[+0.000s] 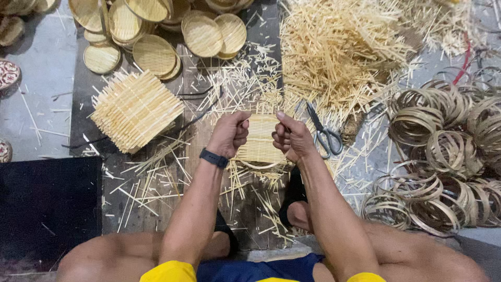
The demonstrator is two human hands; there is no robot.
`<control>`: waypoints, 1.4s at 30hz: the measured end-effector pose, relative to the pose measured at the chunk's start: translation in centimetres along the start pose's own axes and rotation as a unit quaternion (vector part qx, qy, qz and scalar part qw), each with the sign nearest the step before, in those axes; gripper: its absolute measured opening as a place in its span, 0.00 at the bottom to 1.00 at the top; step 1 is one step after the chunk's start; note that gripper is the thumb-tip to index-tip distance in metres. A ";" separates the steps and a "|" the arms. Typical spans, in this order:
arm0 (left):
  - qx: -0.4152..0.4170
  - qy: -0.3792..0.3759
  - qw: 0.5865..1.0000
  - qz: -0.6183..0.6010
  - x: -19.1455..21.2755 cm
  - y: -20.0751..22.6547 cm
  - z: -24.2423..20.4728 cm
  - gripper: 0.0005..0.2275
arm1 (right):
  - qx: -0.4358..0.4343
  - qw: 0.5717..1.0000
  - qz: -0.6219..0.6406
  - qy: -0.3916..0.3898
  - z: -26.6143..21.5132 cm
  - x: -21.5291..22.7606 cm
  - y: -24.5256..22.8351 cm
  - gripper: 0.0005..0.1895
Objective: The person places a circular bamboo frame onto a stack of bamboo sticks, aligns it, and then uses shears to trim the excess length of the sticks to match the circular shape.
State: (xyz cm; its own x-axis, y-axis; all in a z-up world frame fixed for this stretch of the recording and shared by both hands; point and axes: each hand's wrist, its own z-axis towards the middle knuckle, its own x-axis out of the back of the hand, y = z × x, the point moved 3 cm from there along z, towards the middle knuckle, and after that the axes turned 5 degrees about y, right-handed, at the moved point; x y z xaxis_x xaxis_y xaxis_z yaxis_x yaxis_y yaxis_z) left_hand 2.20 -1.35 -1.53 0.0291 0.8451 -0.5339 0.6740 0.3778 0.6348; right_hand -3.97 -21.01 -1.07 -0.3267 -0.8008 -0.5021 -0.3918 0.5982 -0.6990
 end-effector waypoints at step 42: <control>0.037 0.194 0.927 0.318 11.2 -12.2 10.5 0.11 | 0.031 0.836 -0.451 0.311 7.7 14.1 8.5 0.23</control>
State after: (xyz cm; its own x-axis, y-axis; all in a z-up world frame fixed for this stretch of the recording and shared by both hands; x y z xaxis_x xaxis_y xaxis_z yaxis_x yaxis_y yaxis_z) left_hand 2.01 -0.51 -21.11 0.1799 0.9659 0.1861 0.6610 -0.2588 0.7043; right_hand -5.24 -27.45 -18.00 -0.3134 -0.7429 0.5915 -0.6807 -0.2586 -0.6854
